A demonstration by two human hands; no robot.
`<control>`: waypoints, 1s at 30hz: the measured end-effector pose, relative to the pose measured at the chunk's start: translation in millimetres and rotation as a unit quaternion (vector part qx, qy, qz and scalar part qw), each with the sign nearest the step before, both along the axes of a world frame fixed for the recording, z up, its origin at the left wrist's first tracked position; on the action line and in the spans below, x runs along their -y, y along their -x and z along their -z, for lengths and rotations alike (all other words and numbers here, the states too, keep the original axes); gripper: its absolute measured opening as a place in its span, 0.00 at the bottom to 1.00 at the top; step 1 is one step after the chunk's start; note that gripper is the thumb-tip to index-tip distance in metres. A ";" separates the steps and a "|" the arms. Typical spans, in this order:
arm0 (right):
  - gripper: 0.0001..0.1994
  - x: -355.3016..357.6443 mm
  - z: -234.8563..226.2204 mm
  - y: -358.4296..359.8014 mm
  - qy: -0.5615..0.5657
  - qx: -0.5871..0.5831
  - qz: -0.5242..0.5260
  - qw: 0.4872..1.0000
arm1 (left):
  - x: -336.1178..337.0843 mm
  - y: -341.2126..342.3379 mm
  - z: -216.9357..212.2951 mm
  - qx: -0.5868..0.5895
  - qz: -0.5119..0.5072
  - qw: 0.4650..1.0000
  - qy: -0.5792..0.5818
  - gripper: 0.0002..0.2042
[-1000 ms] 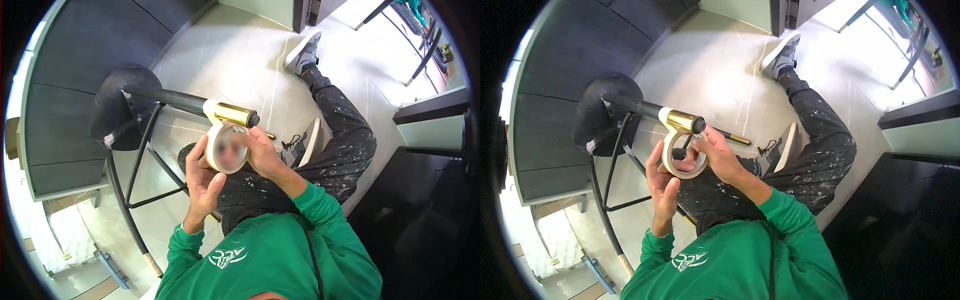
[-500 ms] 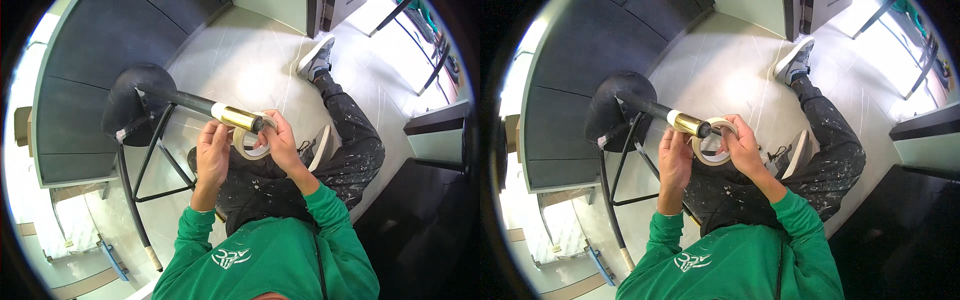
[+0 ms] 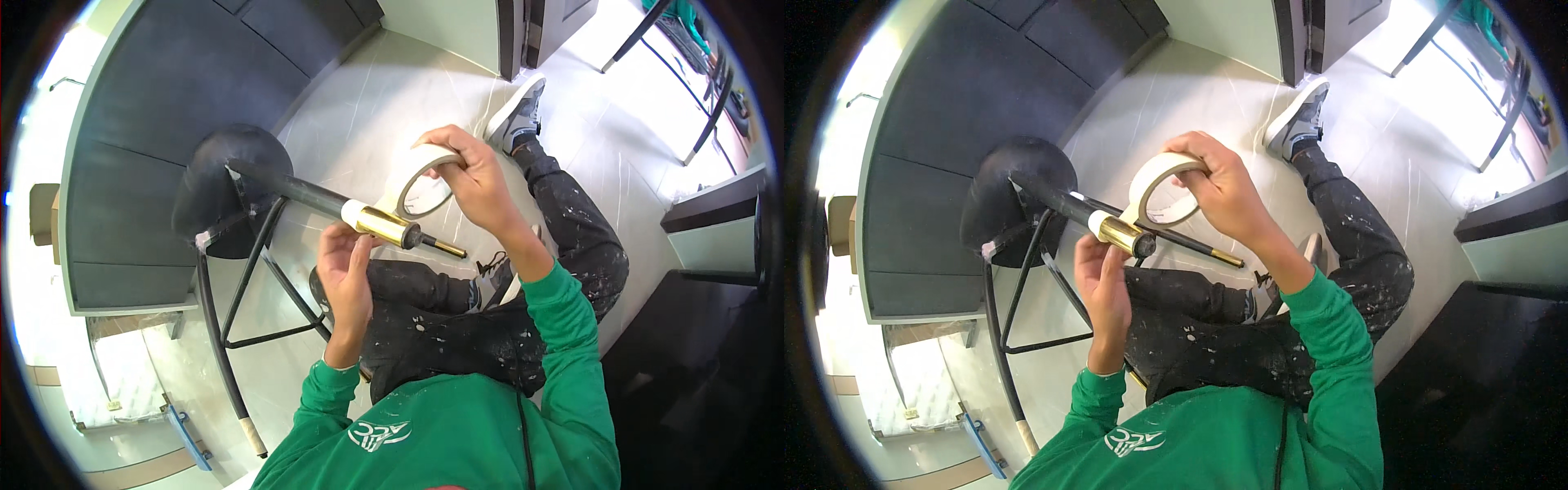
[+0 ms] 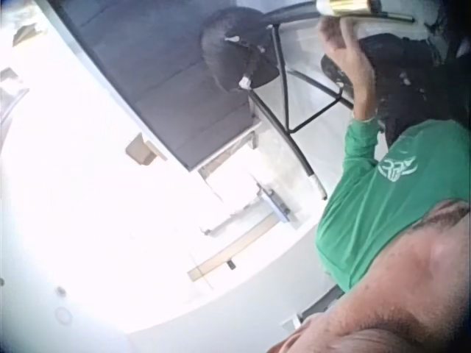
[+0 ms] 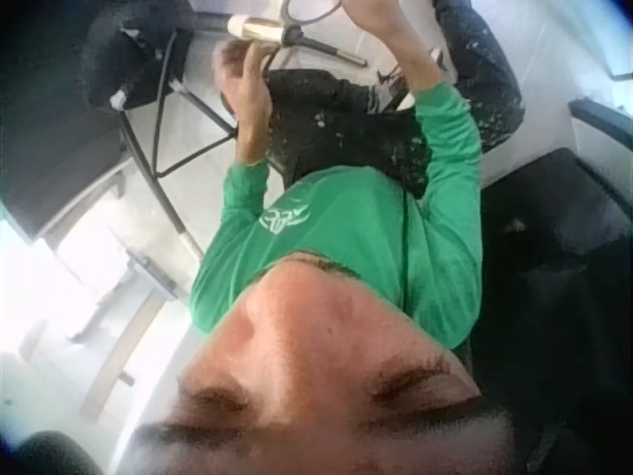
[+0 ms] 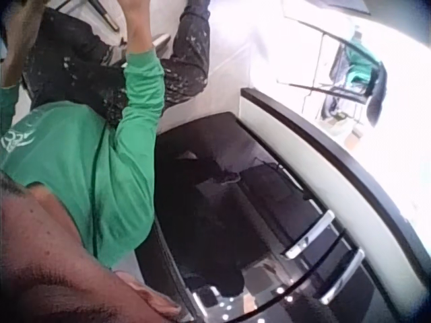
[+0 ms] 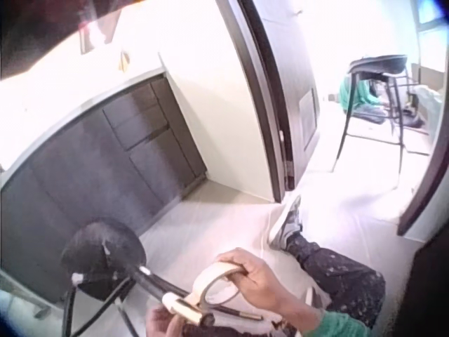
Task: The person applies masking tape to the metal and wood finish of a chair leg by hand, wrapping it around the joint and smoothing it down.
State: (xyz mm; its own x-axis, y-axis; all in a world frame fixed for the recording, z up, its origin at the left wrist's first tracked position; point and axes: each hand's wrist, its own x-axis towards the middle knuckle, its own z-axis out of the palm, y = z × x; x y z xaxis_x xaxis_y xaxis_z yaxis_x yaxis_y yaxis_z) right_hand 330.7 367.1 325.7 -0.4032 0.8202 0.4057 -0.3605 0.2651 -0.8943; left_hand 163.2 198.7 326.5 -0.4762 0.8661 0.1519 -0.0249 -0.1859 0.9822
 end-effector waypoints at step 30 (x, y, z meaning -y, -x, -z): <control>0.14 -34.0 -134.5 21.3 -0.167 0.074 -0.136 0.974 | -60.4 84.1 -100.8 -0.438 0.296 0.847 -0.064 0.19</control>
